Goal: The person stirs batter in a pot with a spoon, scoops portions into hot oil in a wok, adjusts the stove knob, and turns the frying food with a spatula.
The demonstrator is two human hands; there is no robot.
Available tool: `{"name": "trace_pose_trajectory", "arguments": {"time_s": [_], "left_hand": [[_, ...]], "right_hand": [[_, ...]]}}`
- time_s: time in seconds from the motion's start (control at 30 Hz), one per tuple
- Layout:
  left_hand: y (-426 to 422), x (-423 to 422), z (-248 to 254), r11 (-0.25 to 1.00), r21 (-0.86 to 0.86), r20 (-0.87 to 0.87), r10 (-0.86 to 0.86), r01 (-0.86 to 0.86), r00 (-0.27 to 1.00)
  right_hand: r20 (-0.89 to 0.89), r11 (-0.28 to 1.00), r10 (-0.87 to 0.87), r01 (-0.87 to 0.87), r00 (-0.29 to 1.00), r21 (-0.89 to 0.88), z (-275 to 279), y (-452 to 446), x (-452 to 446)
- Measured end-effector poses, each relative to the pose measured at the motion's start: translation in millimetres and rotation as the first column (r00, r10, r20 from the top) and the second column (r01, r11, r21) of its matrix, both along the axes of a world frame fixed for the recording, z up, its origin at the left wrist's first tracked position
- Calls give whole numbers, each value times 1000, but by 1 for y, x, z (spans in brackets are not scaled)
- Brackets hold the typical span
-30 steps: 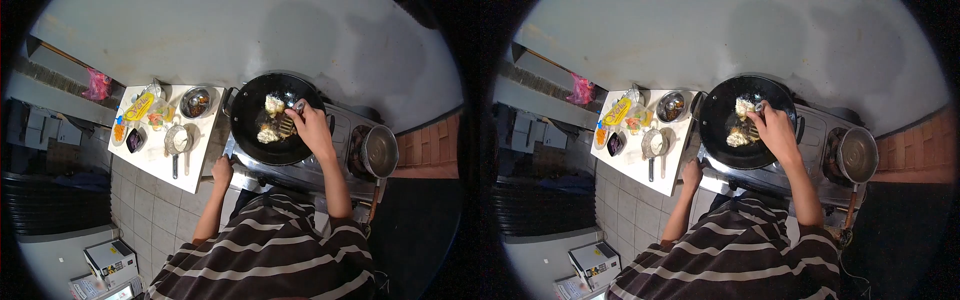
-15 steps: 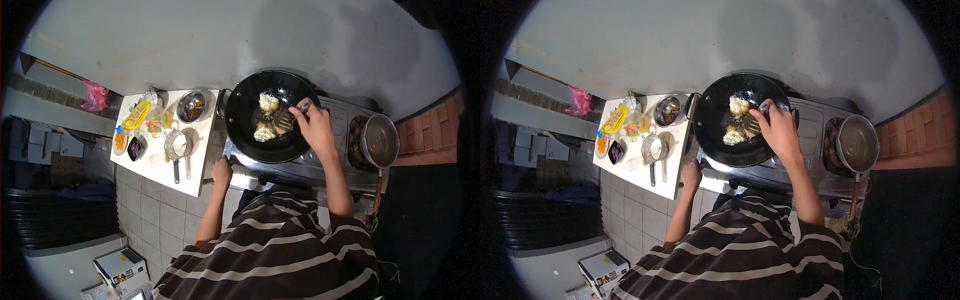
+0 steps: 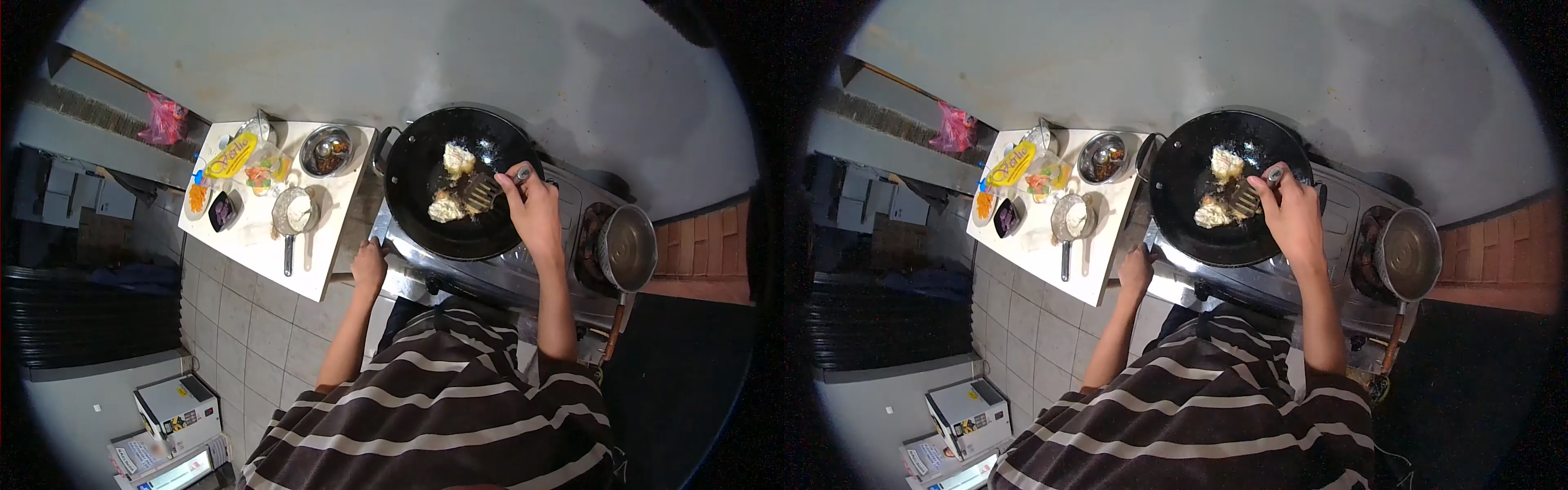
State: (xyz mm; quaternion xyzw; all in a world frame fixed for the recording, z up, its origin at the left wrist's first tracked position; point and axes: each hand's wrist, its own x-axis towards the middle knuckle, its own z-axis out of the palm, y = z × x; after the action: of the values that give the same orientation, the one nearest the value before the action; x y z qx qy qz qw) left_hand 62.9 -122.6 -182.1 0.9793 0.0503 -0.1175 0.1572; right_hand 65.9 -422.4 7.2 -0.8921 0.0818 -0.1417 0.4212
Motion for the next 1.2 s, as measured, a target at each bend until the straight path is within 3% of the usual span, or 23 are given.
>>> {"name": "trace_pose_trajectory", "arguments": {"time_s": [0.47,0.77,0.9,1.0,1.07,1.2], "left_hand": [[2,-4,-7,1000,-22,36,8,-7,999],[34,-23,-30,943,-332,164,55,3,985],[38,-14,-36,919,-394,176,49,25,983],[35,-7,-40,850,-524,64,98,-50,993],[32,-4,-38,665,-688,-229,182,-291,956],[34,-6,-39,595,-736,-268,183,-323,946]], "right_hand": [[4,1000,16,-16,1000,-16,0,2,-2],[-35,999,42,-43,999,-25,8,-5,-6],[-74,998,47,-50,996,-45,9,-6,-5],[-74,999,47,-48,996,-23,8,-6,-4],[-67,999,46,-48,997,-21,9,-6,-4],[-28,999,48,-48,998,-23,5,-6,-3]]}}
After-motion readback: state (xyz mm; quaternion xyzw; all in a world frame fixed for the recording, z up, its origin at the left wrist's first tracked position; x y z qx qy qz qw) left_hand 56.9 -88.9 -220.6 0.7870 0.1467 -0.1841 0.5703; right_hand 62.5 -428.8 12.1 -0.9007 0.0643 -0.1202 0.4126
